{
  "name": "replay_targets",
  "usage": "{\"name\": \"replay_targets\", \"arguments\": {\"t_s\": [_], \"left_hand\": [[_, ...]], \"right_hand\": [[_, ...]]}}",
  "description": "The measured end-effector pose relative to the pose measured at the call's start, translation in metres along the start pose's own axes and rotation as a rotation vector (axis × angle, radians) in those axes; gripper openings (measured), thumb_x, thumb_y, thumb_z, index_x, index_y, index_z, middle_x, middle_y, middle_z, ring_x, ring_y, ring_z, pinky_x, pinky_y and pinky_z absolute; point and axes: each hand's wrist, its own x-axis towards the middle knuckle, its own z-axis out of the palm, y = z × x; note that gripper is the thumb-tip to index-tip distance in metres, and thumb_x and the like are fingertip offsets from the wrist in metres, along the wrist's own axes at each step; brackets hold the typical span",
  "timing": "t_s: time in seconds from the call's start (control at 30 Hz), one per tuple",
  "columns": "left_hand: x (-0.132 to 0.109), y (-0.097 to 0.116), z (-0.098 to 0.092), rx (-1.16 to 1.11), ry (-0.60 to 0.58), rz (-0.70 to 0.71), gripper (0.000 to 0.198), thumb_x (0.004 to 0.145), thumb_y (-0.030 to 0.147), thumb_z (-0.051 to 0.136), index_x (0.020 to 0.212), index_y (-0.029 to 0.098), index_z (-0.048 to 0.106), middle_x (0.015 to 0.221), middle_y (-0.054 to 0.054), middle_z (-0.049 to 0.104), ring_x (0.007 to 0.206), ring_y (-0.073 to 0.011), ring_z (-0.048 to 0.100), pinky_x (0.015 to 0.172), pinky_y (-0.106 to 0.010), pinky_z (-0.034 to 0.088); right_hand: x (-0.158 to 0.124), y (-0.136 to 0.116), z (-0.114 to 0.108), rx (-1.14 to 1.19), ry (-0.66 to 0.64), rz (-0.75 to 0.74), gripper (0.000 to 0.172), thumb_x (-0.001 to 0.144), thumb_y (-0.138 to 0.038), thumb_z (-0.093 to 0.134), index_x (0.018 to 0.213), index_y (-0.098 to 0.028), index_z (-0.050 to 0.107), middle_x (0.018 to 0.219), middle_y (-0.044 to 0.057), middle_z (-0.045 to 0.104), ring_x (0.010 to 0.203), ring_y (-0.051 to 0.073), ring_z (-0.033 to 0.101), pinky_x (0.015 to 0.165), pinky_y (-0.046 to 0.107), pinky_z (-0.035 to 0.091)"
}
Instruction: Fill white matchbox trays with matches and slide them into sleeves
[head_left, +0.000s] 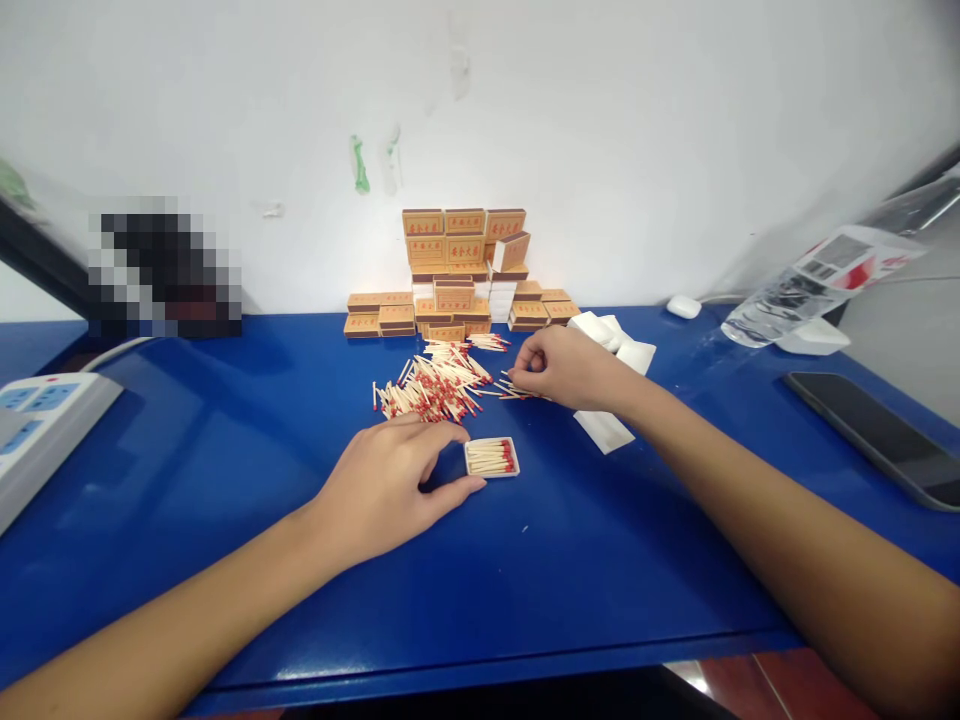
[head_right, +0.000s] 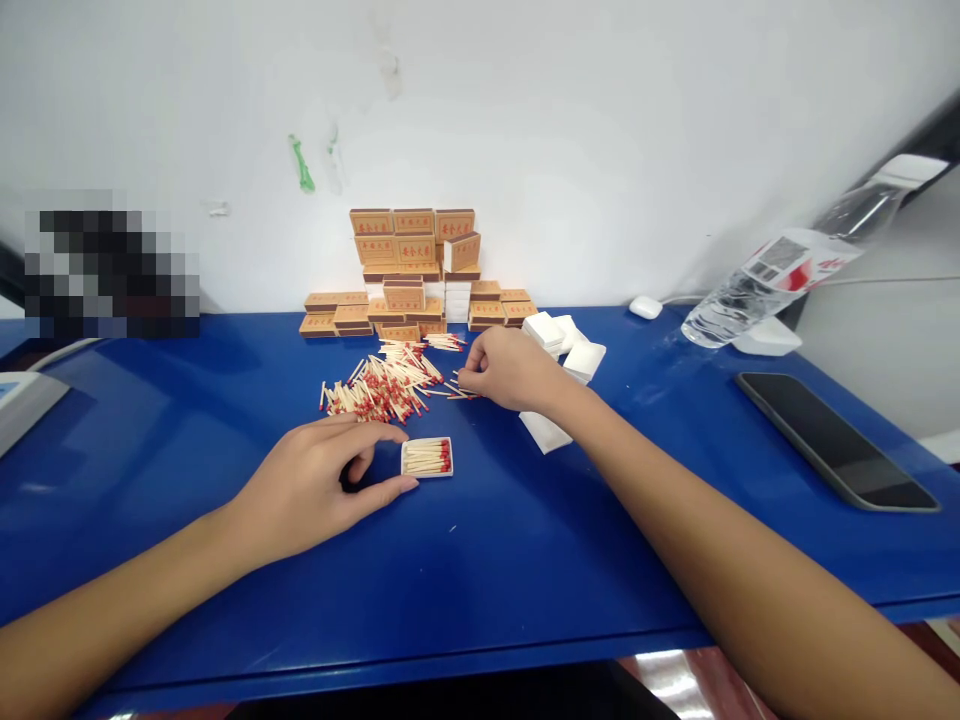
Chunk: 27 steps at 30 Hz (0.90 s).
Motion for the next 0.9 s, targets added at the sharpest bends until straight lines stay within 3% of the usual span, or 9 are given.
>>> {"name": "replay_targets", "arguments": {"t_s": [0.3, 0.77, 0.9], "left_hand": [[0.000, 0.001, -0.001, 0.009, -0.010, 0.001, 0.028, 0.094, 0.045, 0.074, 0.111, 0.022, 0.071, 0.069, 0.004, 0.059, 0.065, -0.0148, 0.059, 0.064, -0.028, 0.043], [0.000, 0.001, 0.000, 0.000, -0.012, -0.010, 0.028, 0.095, 0.045, 0.074, 0.111, 0.023, 0.072, 0.069, 0.004, 0.059, 0.065, -0.0151, 0.058, 0.065, -0.029, 0.044], [0.000, 0.000, 0.002, -0.015, -0.002, -0.007, 0.029, 0.094, 0.045, 0.075, 0.111, 0.022, 0.071, 0.068, 0.005, 0.058, 0.065, -0.0156, 0.059, 0.066, -0.030, 0.045]], "right_hand": [[-0.010, 0.026, -0.016, -0.021, -0.056, -0.100, 0.018, 0.086, -0.035, 0.064, 0.077, -0.021, 0.072, 0.069, 0.002, 0.068, 0.060, 0.015, 0.054, 0.057, 0.032, 0.039], [-0.013, 0.024, -0.014, -0.095, -0.064, -0.110, 0.023, 0.086, -0.042, 0.068, 0.083, -0.021, 0.075, 0.073, 0.003, 0.071, 0.064, 0.016, 0.058, 0.058, 0.033, 0.040], [-0.012, 0.023, -0.011, -0.112, -0.101, -0.075, 0.018, 0.087, -0.036, 0.067, 0.080, -0.020, 0.074, 0.071, 0.003, 0.069, 0.061, 0.016, 0.055, 0.057, 0.032, 0.037]]}}
